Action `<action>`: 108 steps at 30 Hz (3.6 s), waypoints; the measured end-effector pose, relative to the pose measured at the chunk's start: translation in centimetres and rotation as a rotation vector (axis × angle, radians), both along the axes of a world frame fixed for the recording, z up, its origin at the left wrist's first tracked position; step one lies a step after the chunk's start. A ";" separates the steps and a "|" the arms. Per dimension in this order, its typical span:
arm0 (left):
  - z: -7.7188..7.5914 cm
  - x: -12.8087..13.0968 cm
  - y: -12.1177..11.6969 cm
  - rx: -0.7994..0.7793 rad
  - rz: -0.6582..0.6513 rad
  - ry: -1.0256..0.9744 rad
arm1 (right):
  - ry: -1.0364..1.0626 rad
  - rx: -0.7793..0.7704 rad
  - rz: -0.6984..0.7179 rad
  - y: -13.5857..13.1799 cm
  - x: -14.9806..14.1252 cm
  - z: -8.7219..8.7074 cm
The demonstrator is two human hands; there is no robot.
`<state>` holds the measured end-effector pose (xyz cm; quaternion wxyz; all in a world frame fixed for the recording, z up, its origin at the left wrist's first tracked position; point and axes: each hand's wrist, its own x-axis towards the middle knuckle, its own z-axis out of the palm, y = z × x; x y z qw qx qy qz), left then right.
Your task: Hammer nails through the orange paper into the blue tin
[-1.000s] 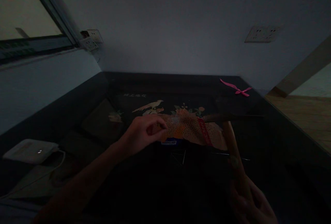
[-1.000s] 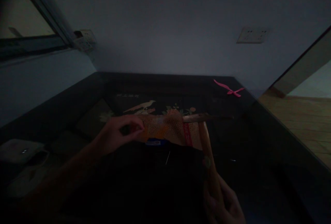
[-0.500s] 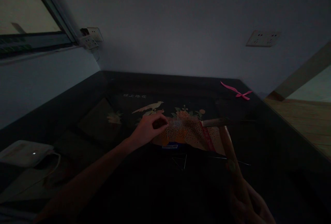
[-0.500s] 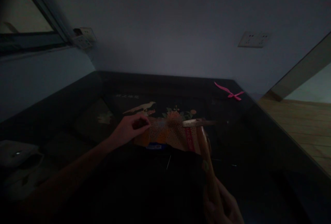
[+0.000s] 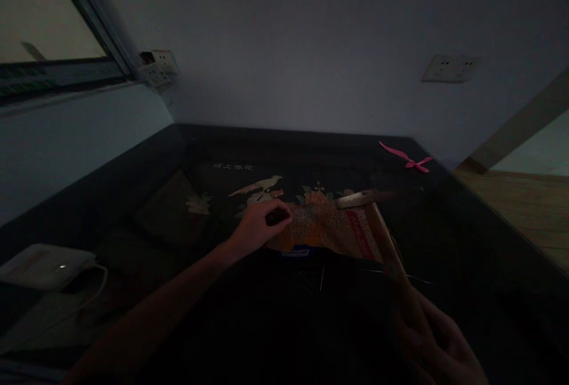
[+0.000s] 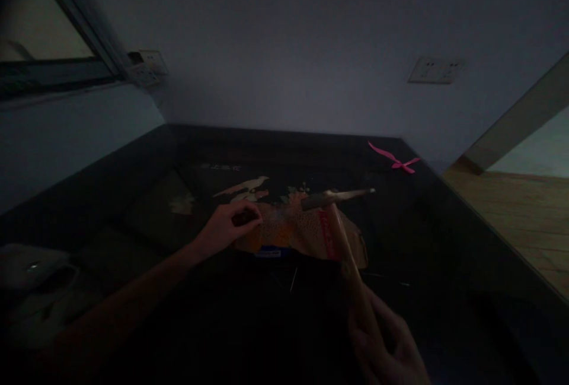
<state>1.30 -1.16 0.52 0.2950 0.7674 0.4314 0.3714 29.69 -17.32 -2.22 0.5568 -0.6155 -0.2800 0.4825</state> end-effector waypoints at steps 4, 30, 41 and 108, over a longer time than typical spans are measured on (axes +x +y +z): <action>-0.4 0.0 0.0 0.009 0.014 0.005 | -0.201 0.046 0.130 1.6 -0.3 3.7; -0.6 0.4 0.0 -0.003 0.098 -0.007 | -0.336 -0.045 0.221 2.1 -2.6 8.1; -1.0 0.4 0.1 -0.001 0.105 -0.005 | -0.317 -0.064 0.230 1.9 -2.4 7.5; -1.1 0.4 0.0 0.000 0.074 -0.019 | -0.427 -0.074 0.394 2.2 -1.8 6.6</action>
